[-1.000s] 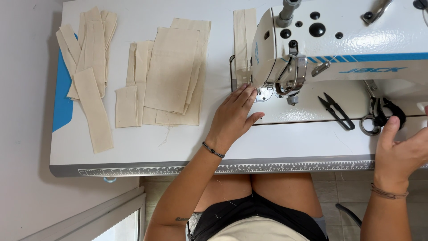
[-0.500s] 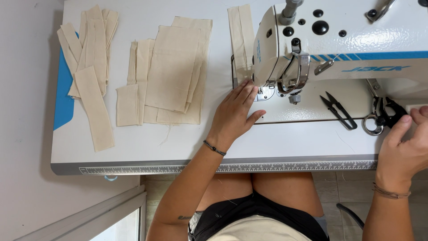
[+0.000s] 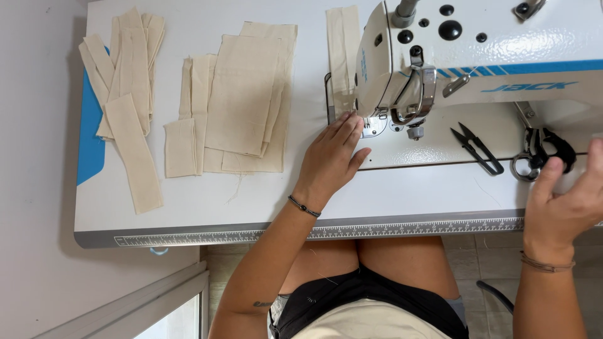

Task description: Preparing and trimming fabric strips at a sewing machine station

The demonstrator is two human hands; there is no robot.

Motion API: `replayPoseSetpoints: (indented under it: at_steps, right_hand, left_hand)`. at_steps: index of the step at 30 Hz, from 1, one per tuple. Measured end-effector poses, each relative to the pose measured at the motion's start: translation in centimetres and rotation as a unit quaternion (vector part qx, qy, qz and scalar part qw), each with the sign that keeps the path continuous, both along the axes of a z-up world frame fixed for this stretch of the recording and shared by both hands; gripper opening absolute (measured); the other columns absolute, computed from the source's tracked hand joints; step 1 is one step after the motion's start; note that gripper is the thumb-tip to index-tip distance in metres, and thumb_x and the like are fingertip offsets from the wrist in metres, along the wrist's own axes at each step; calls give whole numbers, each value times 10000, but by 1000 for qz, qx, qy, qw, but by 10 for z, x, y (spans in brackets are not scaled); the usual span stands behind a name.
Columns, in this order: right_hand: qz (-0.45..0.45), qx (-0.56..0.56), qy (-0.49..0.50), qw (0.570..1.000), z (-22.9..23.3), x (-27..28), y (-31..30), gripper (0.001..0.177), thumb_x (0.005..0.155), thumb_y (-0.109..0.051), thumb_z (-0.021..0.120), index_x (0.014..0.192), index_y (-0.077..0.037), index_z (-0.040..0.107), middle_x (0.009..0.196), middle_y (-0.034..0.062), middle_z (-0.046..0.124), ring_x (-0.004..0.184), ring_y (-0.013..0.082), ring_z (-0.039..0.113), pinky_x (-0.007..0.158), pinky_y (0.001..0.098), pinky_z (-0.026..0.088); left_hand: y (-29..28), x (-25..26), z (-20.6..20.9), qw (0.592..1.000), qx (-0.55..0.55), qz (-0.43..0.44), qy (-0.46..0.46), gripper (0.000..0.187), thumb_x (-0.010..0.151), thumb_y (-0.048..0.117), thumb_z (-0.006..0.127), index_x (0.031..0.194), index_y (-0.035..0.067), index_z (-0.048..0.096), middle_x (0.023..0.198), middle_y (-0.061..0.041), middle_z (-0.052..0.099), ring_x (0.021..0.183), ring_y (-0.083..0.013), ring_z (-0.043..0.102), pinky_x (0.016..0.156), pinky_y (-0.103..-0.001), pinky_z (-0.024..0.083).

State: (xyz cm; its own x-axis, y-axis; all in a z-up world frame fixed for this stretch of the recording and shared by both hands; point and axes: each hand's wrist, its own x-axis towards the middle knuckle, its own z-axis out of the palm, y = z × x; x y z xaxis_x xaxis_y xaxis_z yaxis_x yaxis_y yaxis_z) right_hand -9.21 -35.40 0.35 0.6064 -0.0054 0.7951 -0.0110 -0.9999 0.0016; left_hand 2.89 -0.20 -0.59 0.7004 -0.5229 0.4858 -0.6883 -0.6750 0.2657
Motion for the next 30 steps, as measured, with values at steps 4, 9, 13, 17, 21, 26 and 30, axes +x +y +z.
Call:
replayPoseSetpoints:
  at_steps: [4, 9, 13, 17, 21, 26, 30]
  right_hand:
    - [123, -6, 60, 991, 14, 3, 33, 259, 1190, -103, 655, 1293, 104, 773, 1375, 288, 760, 1338, 484, 686, 1100, 508, 470]
    - [136, 10, 169, 976, 19, 20, 61, 282, 1048, -127, 786, 1286, 19, 747, 1319, 187, 725, 1189, 356, 679, 981, 442, 557]
    - [98, 5, 199, 975, 15, 24, 64, 292, 1016, -58, 794, 1297, -34, 719, 1141, 103, 723, 969, 302, 648, 821, 383, 557]
    - [-14, -34, 228, 973, 13, 21, 65, 564, 952, -312, 806, 1386, -1, 625, 1156, 177, 603, 901, 353, 590, 749, 438, 532]
    - [-4, 16, 272, 962, 27, 13, 84, 310, 1034, -125, 682, 1300, 25, 627, 1022, 194, 589, 849, 386, 605, 614, 458, 528]
    - [184, 348, 315, 864, 48, 2, 133, 310, 1101, -225, 428, 1252, 39, 487, 1126, 199, 527, 826, 276, 727, 730, 406, 537]
    - [238, 809, 327, 427, 51, 12, 187, 413, 1122, -286, 335, 1305, 27, 531, 832, 31, 359, 648, 104, 343, 507, 227, 296]
  left_hand:
    - [0, 4, -4, 1000, -7, 0, 14, 406, 1062, 231, 544, 1394, -1, 556, 1442, -120, 575, 1425, -285, 492, 1162, -407, 469]
    - [3, 18, -8, 999, -14, -10, 35, 349, 1053, 136, 516, 1370, 3, 574, 1408, -116, 592, 1396, -285, 521, 1129, -401, 492]
    - [9, 42, 11, 981, -160, 69, 81, 263, 1041, 195, 491, 1072, 60, 715, 1207, -96, 654, 1099, -284, 638, 856, -403, 588]
    - [-3, 92, -6, 964, -81, 253, -23, 425, 919, 496, 643, 913, 78, 723, 956, -71, 595, 842, -283, 587, 770, -405, 497]
    - [-21, 119, -23, 932, -3, 359, -45, 645, 630, 682, 881, 776, 131, 580, 863, -33, 559, 781, -219, 559, 642, -347, 488]
    - [-23, 114, -26, 952, -110, 286, 5, 394, 716, 377, 883, 731, 114, 589, 966, -37, 564, 832, -257, 550, 618, -392, 490]
    - [-29, 100, -21, 931, -256, 207, 161, 307, 917, 337, 700, 952, 57, 581, 988, -135, 585, 948, -392, 647, 754, -490, 519]
